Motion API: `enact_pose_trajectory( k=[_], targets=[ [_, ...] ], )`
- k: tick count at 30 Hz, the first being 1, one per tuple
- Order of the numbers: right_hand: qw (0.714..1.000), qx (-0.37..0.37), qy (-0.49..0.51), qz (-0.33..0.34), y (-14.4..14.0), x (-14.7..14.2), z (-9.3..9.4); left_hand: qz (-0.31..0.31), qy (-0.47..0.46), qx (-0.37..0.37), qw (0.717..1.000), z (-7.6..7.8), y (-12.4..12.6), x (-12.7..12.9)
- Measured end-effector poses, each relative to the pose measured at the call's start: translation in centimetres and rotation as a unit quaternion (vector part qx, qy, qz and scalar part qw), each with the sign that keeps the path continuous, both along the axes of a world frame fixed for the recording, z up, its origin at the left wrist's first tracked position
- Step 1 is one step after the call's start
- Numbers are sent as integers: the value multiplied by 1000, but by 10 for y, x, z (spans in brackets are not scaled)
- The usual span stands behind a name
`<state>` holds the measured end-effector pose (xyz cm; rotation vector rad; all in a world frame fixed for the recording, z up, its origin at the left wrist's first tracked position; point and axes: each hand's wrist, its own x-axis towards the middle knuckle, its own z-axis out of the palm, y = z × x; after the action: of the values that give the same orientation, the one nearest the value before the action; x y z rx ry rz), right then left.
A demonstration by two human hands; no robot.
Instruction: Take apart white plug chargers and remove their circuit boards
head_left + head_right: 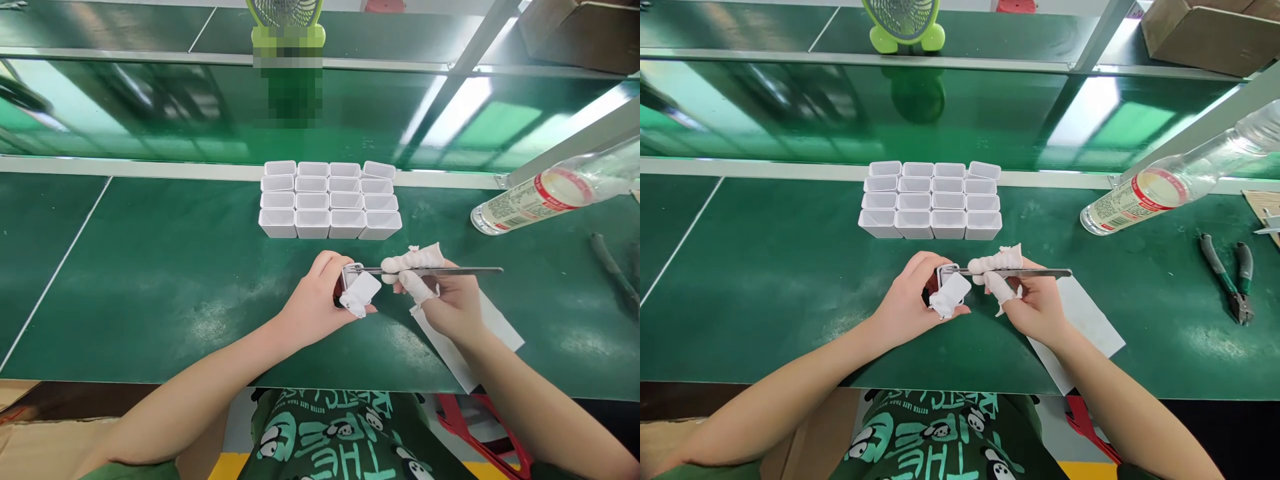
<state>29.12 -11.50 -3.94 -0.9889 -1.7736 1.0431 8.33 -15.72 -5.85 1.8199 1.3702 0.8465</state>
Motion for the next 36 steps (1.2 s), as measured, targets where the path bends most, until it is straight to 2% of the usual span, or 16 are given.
enact_pose_trajectory(
  k=[4,10,12,14,15,17,19,20,21,23,27,28,30,32,36],
  targets=[
    [999,-29,-13,-7,-1,-3,4,0,13,2,1000,2,1,0],
    [1000,0,20,-9,0,6,4,-29,13,11,999,2,1,-4],
    [997,56,38,-35,4,17,2,-58,10,18,998,3,2,-7],
    [984,171,-19,-35,10,26,2,-85,7,15,996,6,3,-10],
    [967,239,-88,-14,13,30,2,-91,6,15,996,8,3,-11],
    [900,341,-266,56,17,32,2,-87,3,33,996,12,4,-13],
    [829,362,-409,119,18,30,2,-73,7,80,994,15,4,-15],
    [809,351,-450,140,18,28,2,-65,12,103,993,16,4,-15],
    [802,332,-472,157,17,26,1,-54,19,117,991,17,4,-16],
    [817,289,-467,178,16,23,0,-29,32,112,993,16,4,-17],
    [923,213,-294,131,10,17,-1,-14,38,47,998,15,3,-17],
    [941,193,-247,130,8,14,-2,-20,33,40,998,16,3,-17],
    [952,161,-201,168,4,7,-7,-33,19,36,999,17,3,-17],
    [945,159,-201,203,1,2,-15,-46,10,22,999,20,4,-17],
    [943,185,-205,187,-3,-3,-29,-76,17,-32,996,19,5,-19]
  ],
)
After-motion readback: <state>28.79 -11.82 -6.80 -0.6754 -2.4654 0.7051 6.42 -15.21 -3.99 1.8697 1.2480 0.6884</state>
